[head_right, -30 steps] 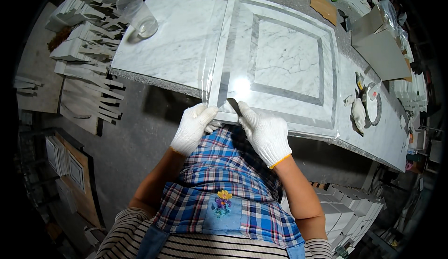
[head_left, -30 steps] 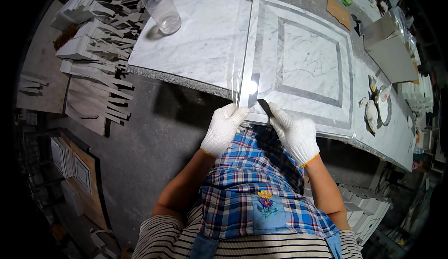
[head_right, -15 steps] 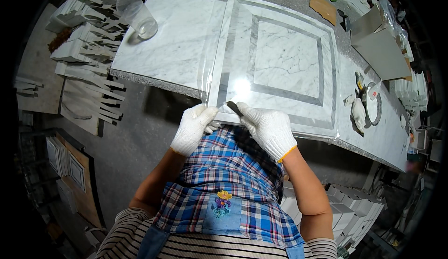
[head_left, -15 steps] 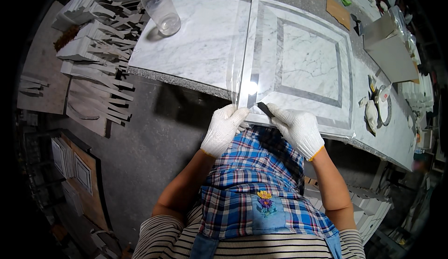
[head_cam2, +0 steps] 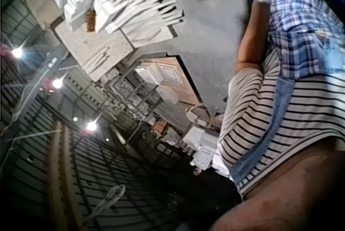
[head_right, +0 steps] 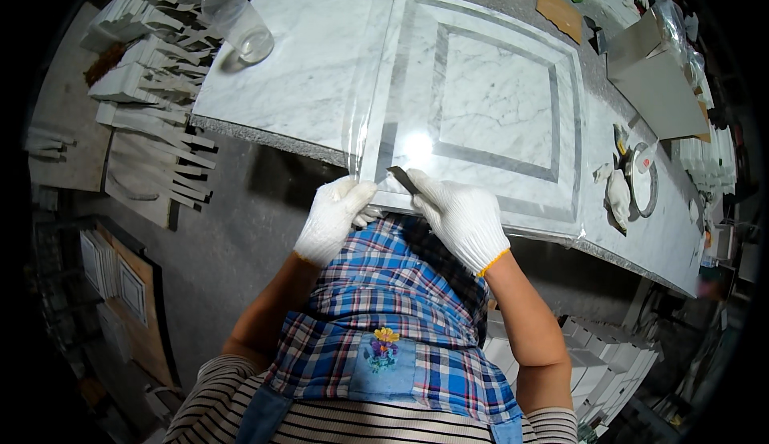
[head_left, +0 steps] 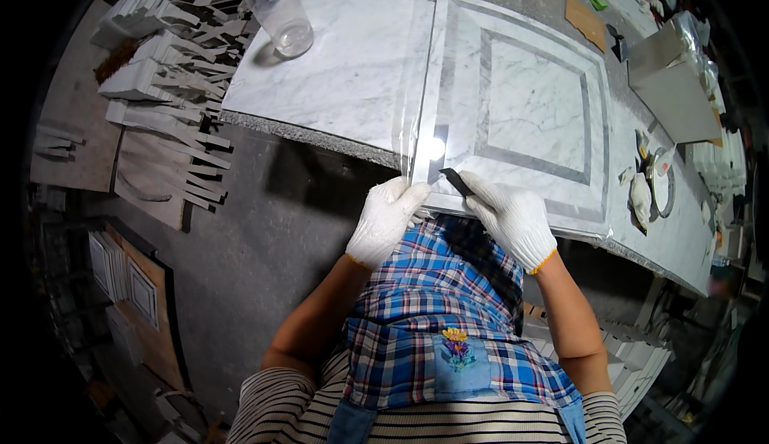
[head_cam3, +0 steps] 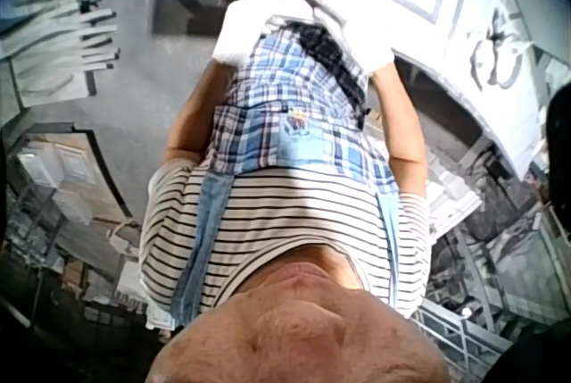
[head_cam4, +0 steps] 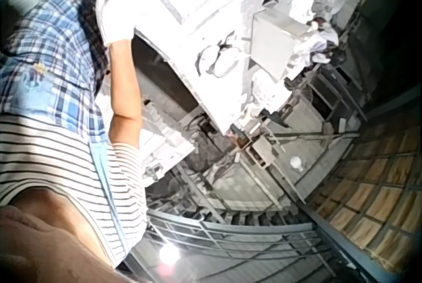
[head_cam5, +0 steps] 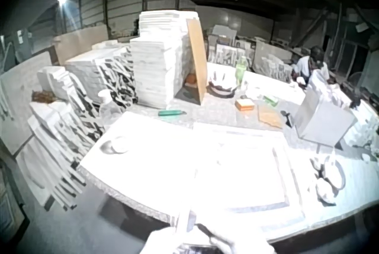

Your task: The person uses a utility knife to cut a clear plastic sheet covering a square marble-patterned tile. They repeatedly score the plastic along the tile's edges and corners, then peel away the cut strips to expose the tile surface.

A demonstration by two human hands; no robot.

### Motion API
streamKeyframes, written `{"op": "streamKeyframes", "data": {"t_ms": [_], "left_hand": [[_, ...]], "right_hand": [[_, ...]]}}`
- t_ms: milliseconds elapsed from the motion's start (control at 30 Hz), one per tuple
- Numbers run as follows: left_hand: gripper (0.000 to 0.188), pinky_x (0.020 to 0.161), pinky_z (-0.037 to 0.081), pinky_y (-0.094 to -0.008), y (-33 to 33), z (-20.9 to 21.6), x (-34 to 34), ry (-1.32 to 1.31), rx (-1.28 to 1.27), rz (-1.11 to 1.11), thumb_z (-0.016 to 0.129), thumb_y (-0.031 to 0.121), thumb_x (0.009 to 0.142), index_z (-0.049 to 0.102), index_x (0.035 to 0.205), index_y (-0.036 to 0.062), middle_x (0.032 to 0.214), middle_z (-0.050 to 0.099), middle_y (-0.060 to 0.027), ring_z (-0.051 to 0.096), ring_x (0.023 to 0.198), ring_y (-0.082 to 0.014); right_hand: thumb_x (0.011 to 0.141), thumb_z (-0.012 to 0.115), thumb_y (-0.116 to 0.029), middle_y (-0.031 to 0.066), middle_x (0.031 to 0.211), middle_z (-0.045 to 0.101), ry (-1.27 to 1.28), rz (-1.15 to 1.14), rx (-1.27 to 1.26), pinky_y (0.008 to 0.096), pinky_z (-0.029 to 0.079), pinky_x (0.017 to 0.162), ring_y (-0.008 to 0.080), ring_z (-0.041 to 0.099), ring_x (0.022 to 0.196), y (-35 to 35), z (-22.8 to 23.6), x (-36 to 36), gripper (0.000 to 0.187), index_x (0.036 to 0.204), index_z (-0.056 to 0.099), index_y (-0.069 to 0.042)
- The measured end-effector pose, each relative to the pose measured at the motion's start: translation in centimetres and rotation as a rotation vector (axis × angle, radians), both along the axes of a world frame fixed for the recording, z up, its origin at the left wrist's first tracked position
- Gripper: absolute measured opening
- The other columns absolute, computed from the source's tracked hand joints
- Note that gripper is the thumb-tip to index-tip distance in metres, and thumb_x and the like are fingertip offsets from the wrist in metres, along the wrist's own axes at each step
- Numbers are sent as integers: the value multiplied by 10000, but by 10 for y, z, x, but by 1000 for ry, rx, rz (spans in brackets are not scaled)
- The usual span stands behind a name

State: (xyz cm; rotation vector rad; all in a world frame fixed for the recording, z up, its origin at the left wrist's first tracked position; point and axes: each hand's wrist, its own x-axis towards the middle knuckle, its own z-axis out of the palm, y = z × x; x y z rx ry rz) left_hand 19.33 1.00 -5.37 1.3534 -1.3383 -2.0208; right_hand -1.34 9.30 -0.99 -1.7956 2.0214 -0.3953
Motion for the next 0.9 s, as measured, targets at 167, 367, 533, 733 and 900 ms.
{"op": "streamKeyframes", "data": {"t_ms": [167,367,533,733,900], "left_hand": [[345,703,509,-271,0,1,0,-1,-7,1,643,297,1030,740,1101,-26,884,713,-49,645,798,-96],[345,694,505,-254,0,-1,1,-1,-3,-9,631,295,1042,730,1119,-26,890,704,-42,635,799,-86],[329,706,507,-261,0,0,0,14,9,-2,647,290,1032,738,1088,-22,887,710,-39,642,791,-90],[340,720,516,-271,1,-1,0,28,16,9,647,294,1033,731,1076,-33,896,716,-46,647,792,-105],[307,709,525,-313,4,-2,6,-161,-135,137,649,253,1017,727,1042,-43,808,704,-83,644,745,-132]], "right_hand": [[951,720,-277,133,844,746,9,48,9,400,565,674,320,718,729,-3,0,-6,374,1316,730,-199],[973,680,-291,94,807,741,59,134,8,423,549,639,307,707,704,-7,-1,-13,351,1317,720,-231],[960,687,-277,96,802,736,85,199,-3,430,545,634,308,705,703,-10,-4,-20,356,1313,721,-243],[966,691,-245,137,931,772,-85,203,47,384,576,742,300,744,813,-9,1,-27,370,1330,722,-189],[975,677,-140,135,1194,764,-554,-72,50,330,553,922,207,724,1036,10,5,-33,435,1401,657,-59]]}}
